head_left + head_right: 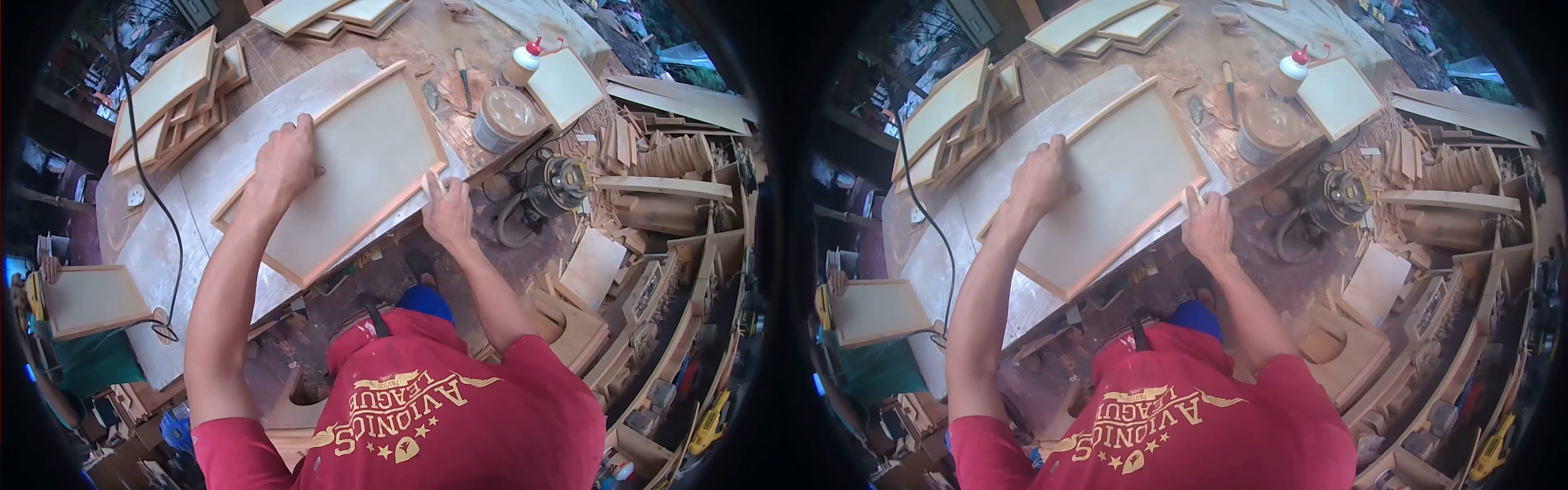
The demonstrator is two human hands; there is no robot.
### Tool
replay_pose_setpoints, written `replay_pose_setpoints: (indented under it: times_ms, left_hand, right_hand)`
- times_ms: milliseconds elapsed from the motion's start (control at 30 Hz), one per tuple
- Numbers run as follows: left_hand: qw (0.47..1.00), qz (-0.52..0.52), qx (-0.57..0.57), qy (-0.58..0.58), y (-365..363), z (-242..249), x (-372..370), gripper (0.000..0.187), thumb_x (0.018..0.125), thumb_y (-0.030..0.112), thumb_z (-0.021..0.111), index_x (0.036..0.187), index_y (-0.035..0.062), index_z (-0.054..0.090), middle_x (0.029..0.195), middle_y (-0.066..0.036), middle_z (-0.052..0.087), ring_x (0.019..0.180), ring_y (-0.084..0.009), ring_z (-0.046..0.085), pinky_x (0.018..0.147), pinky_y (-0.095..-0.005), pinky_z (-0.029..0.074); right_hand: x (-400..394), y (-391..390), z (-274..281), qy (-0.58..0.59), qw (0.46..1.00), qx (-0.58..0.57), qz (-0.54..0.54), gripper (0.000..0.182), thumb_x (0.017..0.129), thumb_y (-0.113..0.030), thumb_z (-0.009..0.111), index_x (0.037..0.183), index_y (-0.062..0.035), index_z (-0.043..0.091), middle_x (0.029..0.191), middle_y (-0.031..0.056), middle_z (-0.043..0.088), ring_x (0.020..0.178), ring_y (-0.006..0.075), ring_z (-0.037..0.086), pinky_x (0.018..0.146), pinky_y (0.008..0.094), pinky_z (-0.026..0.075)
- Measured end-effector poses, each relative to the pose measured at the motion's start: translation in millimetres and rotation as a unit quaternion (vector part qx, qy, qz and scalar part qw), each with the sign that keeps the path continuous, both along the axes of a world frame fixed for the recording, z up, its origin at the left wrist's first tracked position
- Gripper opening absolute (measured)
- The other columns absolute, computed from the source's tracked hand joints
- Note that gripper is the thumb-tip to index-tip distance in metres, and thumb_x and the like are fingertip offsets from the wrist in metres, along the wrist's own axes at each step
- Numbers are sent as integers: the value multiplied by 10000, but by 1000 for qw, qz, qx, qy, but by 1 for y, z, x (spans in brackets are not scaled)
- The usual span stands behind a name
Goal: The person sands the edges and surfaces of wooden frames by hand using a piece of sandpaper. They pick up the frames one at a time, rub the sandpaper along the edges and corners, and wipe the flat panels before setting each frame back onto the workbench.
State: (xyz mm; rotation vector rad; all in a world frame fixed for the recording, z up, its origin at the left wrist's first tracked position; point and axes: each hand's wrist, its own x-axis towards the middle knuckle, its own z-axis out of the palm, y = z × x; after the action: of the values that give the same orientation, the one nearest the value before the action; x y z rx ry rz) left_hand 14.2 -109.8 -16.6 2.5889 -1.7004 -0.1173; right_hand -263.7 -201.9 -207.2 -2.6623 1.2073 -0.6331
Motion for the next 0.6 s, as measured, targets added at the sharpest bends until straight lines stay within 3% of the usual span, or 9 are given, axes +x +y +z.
replay_pose_setpoints:
  times_ms: [133,167,267,333,367,533,600]
  left_hand:
    - [1000,-2,-19,-5,6,0,-9,632,730,137,927,1191,-13,521,1094,-253,672,1052,-433,682,896,-497,596]
    - [1000,3,-22,-4,6,0,-9,628,730,132,925,1189,-13,522,1094,-252,672,1048,-430,682,895,-497,595]
    - [1000,6,-26,-3,7,1,-11,616,731,118,920,1184,-14,524,1096,-248,671,1040,-426,683,894,-496,592]
    - [1000,3,-28,0,8,0,-11,609,732,113,916,1183,-14,528,1097,-245,672,1043,-427,682,894,-496,593]
    - [1000,4,-29,-3,8,-1,-11,610,731,113,917,1185,-13,530,1097,-245,673,1045,-428,682,896,-498,592]
    - [1000,12,-20,2,2,-7,-2,628,723,123,923,1196,-11,534,1098,-248,676,1059,-430,679,907,-503,586]
    - [1000,10,-20,-3,4,-3,-7,631,721,127,925,1197,-12,534,1102,-251,675,1064,-430,679,907,-504,585]
  right_hand:
    - [6,17,7,41,999,27,17,602,822,-114,682,1419,-66,619,1155,210,572,1077,391,549,837,496,535]
    - [8,30,-4,6,996,-37,75,576,827,-108,655,1402,-75,641,1130,195,583,1062,382,557,792,502,539]
    - [5,37,3,38,991,-2,131,610,826,-90,678,1432,-82,610,1086,208,568,1007,375,548,782,505,515]
    - [-6,7,-1,32,995,-53,83,599,841,-99,680,1436,-84,612,1074,197,576,997,370,552,772,503,498]
    - [-9,-10,-1,55,996,-68,30,577,875,-109,616,1451,-76,606,1091,191,594,1017,366,566,766,489,511]
    - [5,37,-4,-3,993,-30,116,558,866,-119,612,1423,-97,635,1069,160,586,1008,357,562,737,492,505]
    - [-7,15,0,60,989,-78,108,551,854,-141,627,1403,-107,650,1078,151,585,1014,347,559,768,490,500]
